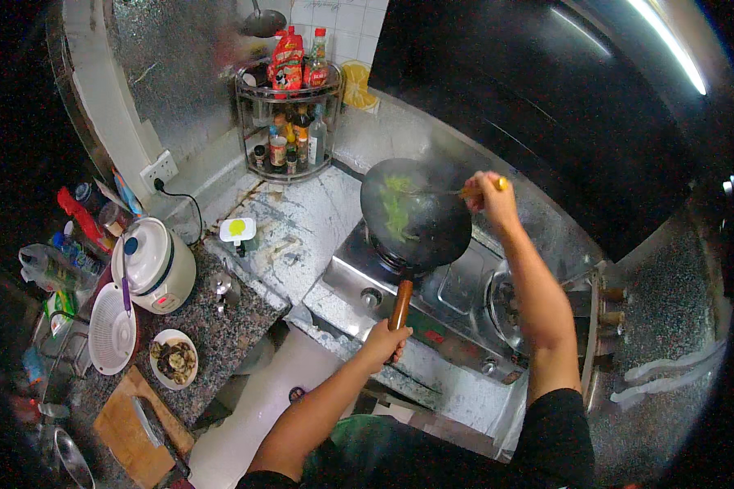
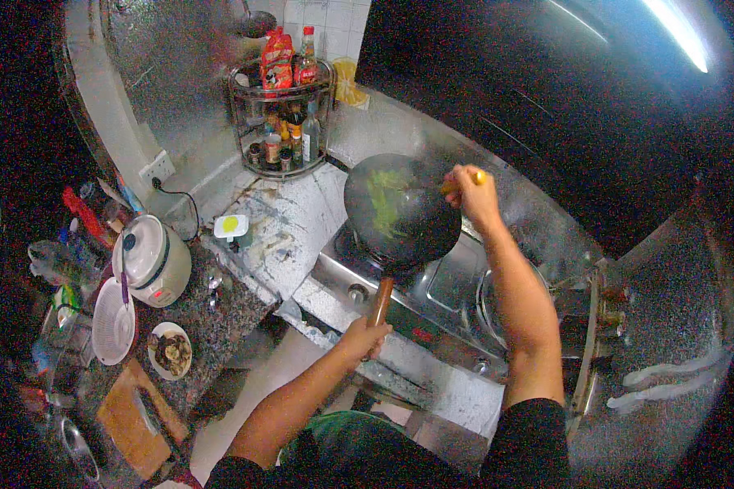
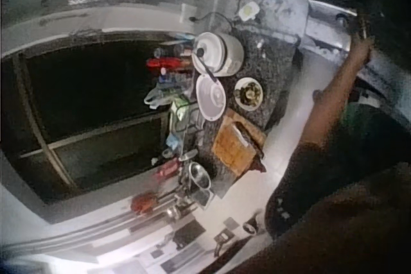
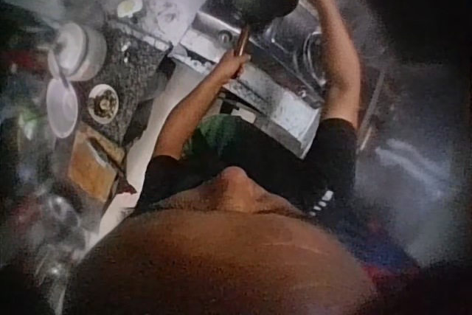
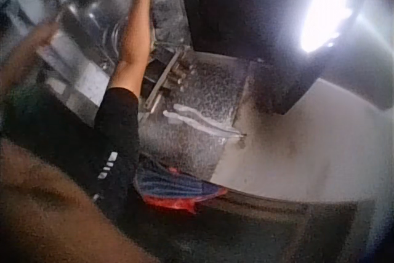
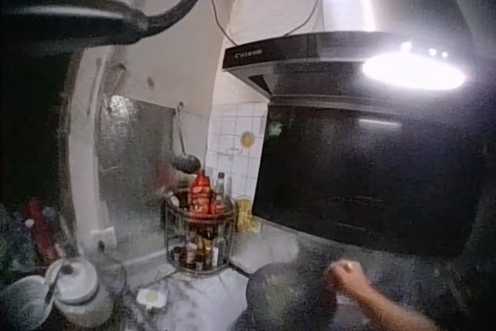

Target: The person stir-fries vegetables and meat in a wok using a spatula, adds seasoning from containers and a bag, and transfers the cooked food onto a plate after rinsing a dish and the spatula in a sink.

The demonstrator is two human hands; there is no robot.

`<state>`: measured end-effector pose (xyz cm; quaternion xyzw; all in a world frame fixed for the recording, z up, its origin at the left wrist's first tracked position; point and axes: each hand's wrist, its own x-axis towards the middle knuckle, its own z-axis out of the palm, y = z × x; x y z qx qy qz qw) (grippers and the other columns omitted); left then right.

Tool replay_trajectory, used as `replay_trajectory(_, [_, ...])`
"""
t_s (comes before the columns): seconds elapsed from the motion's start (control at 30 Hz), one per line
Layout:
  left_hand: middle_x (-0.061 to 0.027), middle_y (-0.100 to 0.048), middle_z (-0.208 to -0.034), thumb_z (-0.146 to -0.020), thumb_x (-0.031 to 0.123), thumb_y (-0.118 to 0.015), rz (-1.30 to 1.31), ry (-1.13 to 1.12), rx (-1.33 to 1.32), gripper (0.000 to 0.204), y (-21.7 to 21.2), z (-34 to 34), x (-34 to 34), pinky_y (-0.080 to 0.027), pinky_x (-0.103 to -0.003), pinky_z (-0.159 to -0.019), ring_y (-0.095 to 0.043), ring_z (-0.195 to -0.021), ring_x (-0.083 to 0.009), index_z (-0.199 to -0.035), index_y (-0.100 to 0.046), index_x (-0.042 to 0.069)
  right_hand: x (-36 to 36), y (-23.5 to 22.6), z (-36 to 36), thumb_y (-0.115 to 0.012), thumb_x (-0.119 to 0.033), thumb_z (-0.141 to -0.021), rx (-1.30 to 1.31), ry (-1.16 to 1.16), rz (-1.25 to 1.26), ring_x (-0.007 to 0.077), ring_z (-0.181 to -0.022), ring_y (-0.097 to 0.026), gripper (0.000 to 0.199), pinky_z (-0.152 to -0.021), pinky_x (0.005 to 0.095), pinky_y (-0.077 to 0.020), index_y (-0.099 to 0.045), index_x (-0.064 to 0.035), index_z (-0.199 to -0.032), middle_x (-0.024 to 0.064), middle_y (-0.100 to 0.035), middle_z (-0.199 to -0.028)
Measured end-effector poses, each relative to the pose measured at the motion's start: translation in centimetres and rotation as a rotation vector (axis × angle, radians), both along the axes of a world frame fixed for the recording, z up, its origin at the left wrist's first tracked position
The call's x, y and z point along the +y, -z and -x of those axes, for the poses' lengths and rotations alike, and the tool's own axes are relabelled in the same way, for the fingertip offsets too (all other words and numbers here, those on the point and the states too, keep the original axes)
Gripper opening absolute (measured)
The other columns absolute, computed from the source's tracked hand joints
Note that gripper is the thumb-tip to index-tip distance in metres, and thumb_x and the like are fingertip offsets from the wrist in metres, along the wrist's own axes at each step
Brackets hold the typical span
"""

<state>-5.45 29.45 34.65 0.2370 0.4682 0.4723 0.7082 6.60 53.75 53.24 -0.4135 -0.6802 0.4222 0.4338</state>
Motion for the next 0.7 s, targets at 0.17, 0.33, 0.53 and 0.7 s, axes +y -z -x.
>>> replay_trajectory(0.17, [-0.0001,-0.046,-0.059,-0.08,0.021,-0.061,0.012,0.0,-0.087,0.022,0.3,-0.3,0.3,-0.033,-0.025,-0.034,-0.042,-0.041,-0.0101,-0.085,-0.045,0.008,-6.3,10.1,-5.6,-0.048,-0.028,-0.088,0.087,0.096,0.045,0.0107,-0.046,-0.048,0.028,-0.043,0.0226,-0.0372,-0.059,-0.005,-0.076,0.0027,-0.055,-0.062])
replay_trajectory(0.33, [-0.0019,-0.046,-0.059,-0.079,0.019,-0.061,0.008,0.016,-0.048,0.025,0.0,0.3,0.4,-0.036,-0.026,-0.036,-0.043,-0.041,-0.0103,-0.084,-0.041,0.006,-10.2,6.9,-7.4,-0.047,-0.021,-0.088,0.183,0.17,0.158,0.0083,-0.049,-0.048,0.023,-0.044,0.0212,-0.0388,-0.06,-0.0036,-0.081,0.0045,-0.062,-0.073])
replay_trajectory(0.53, [-0.0012,-0.048,-0.062,-0.079,0.027,-0.064,0.044,0.061,-0.1,0.031,-0.8,0.5,-0.2,-0.038,-0.025,-0.037,-0.047,-0.045,-0.01,-0.086,-0.042,0.007,-8.5,10.2,-6.0,-0.044,-0.021,-0.088,0.046,0.235,0.064,0.011,-0.049,-0.049,0.028,-0.044,0.0233,-0.0388,-0.06,-0.0024,-0.076,0.006,-0.062,-0.072])
replay_trajectory(0.7, [-0.0012,-0.051,-0.073,-0.08,0.035,-0.063,0.116,0.015,-0.248,0.034,-0.6,0.7,-0.9,-0.04,-0.024,-0.039,-0.05,-0.051,-0.0107,-0.09,-0.042,0.011,-3.5,8.0,-4.0,-0.047,-0.025,-0.086,0.406,0.339,0.212,0.0149,-0.044,-0.051,0.025,-0.04,0.0259,-0.039,-0.057,-0.0036,-0.077,0.0081,-0.062,-0.073])
